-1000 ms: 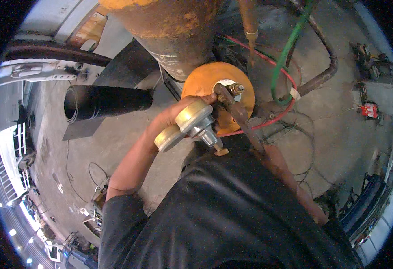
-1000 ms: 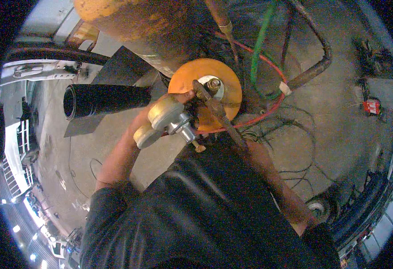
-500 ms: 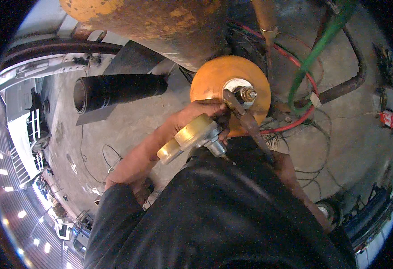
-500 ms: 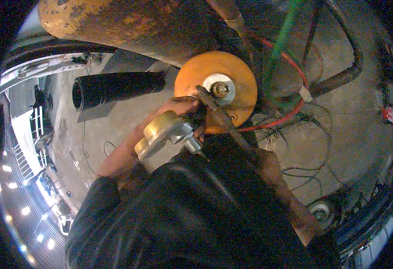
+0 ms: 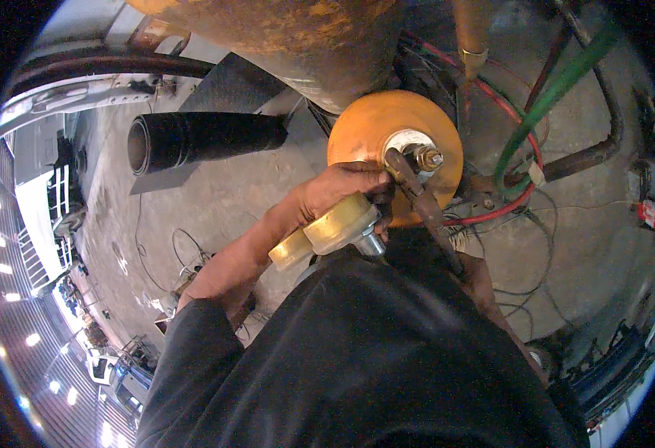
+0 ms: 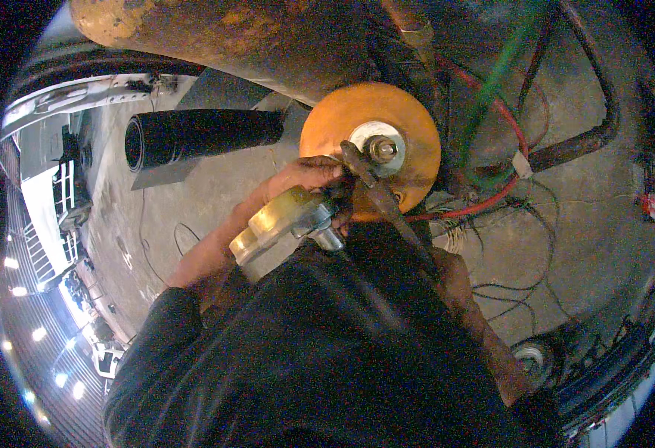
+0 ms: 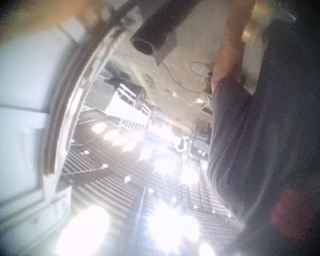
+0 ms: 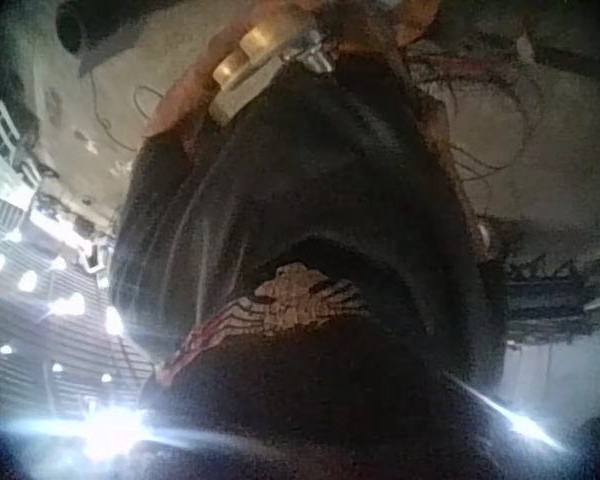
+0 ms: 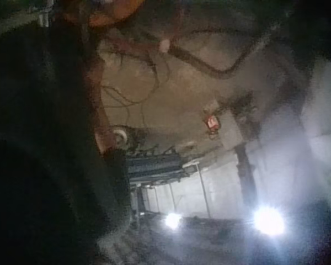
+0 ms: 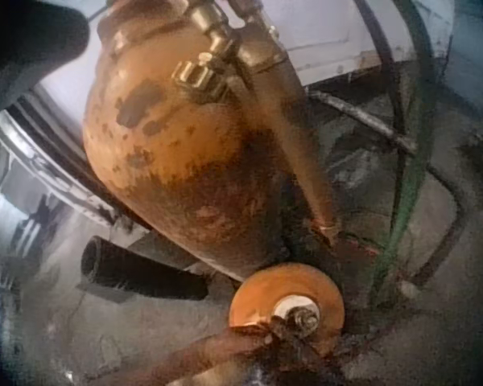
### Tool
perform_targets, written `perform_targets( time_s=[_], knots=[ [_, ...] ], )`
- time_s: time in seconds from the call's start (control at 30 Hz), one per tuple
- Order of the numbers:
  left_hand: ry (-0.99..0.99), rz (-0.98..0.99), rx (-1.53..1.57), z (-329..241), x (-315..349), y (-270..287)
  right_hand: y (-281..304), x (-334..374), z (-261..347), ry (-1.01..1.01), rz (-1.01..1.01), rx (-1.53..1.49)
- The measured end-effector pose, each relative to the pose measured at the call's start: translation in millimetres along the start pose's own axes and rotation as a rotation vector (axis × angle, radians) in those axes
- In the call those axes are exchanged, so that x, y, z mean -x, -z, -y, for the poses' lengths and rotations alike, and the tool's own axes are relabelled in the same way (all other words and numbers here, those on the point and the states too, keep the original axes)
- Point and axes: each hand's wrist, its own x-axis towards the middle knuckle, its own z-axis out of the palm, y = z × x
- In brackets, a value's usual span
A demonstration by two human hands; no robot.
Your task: The person connects hoses to a gas cylinder, attaches a dual-gauge regulator, and tightens it with a wrench. They then pick up a welding torch and inspect the setup.
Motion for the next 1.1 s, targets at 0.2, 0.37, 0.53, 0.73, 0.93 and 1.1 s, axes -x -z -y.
perform_targets(
  time_s=[0.2,0.37,0.53,0.73,0.93,1.1],
  knots=[
    [-0.037,-0.09,-0.05,1,1,-7,-9,-3,-21,0.042,-0.053,-0.098],
    [0.009,-0.225,-0.106,-2,10,-13,-18,-5,-37,0.033,-0.067,-0.149],
    [-0.058,-0.23,-0.326,7,0,5,-29,-2,-45,0.07,-0.182,-0.077],
    [-0.242,-0.298,-0.622,3,43,-20,-15,-7,23,-0.122,-0.104,0.186],
    [-0.591,-0.342,-0.877,24,87,27,-19,0,39,-0.015,-0.18,0.16],
    [-0.608,-0.363,-0.703,70,123,17,-18,2,49,-0.01,-0.245,0.219]
  ],
)
